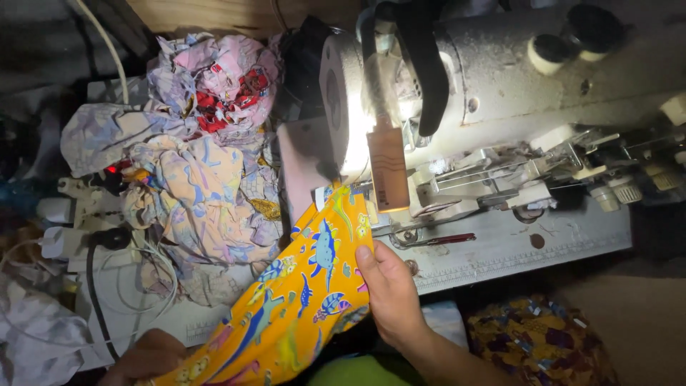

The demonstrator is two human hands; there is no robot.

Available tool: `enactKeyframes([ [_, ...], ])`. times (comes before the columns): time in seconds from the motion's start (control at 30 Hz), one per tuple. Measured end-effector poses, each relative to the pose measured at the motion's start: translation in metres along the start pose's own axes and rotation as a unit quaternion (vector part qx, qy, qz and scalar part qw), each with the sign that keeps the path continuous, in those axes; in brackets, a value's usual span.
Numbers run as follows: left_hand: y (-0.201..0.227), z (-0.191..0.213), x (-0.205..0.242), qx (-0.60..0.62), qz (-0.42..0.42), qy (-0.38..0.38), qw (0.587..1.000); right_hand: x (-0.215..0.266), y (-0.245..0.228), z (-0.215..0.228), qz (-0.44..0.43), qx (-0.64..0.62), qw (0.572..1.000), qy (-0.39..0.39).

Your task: Trimming and preparing small fabric pieces at a sewing machine station.

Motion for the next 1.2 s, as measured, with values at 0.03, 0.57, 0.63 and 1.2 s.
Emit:
enactKeyframes([
  [0.03, -0.028, 0.013, -0.003, 0.013, 0.007, -0.010, 1.000, 0.001, 0.002, 0.000, 0.007, 0.022, 1.000, -0.012],
  [0.57, 0.055, -0.005, -0.083, -0.097, 0.123, 0.079, 0.984, -0.016, 0.016, 0.007, 0.092, -0.001, 0.992, -0.086],
  [0.63, 0.062, -0.009, -0.085, -0.127, 0.158, 0.126, 0.971, -0.017, 0.016, 0.009, 0.097, 0.031, 0.992, -0.081],
  [1.2, 0.048, -0.013, -0.081, 0.021, 0.172, 0.042, 0.984, -0.023, 0.014, 0.004, 0.114, 0.014, 0.988, -0.099],
])
Point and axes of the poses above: each hand's wrist, its own x-axis away from the middle knuckle, its own z-axis out of the back of the hand, y = z × x, the point moved 5 cm from there along -x, towards the middle knuckle, and after that the axes turned 6 degrees about -y, right-handed, at the moved point
